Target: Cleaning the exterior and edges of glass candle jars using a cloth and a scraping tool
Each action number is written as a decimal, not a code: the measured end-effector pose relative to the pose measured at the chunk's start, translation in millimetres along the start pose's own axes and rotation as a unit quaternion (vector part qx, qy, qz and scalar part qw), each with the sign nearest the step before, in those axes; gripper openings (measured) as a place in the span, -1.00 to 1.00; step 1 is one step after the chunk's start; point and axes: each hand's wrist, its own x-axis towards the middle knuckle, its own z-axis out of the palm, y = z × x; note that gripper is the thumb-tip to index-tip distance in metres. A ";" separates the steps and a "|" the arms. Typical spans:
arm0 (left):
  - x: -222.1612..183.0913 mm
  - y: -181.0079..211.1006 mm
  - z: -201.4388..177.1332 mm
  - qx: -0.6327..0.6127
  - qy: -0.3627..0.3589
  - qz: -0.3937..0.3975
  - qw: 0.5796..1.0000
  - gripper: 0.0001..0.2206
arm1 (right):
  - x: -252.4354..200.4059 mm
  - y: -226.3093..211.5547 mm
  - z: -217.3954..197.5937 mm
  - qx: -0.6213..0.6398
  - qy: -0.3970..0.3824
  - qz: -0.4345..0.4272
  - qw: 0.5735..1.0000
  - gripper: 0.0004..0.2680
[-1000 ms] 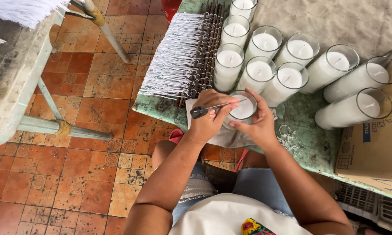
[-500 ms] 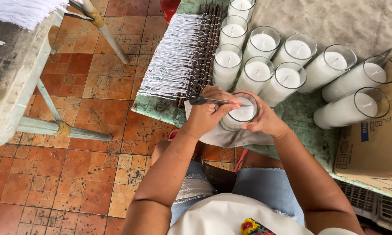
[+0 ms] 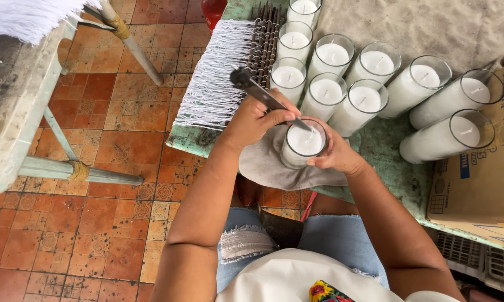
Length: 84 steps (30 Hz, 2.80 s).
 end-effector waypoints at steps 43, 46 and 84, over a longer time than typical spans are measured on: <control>21.1 60.9 152.1 0.277 -0.076 -0.052 0.956 -0.62 | -146.5 -102.3 -15.0 -0.467 0.227 -0.083 0.851 -0.81; 18.6 79.2 143.4 0.209 -0.073 -0.027 0.975 -0.69 | -155.0 -89.1 -32.3 -0.534 0.217 -0.080 0.813 -0.90; -13.1 35.1 28.5 0.347 0.017 0.067 0.935 -0.95 | -18.8 -26.2 48.4 -0.120 0.137 -0.103 0.978 -0.28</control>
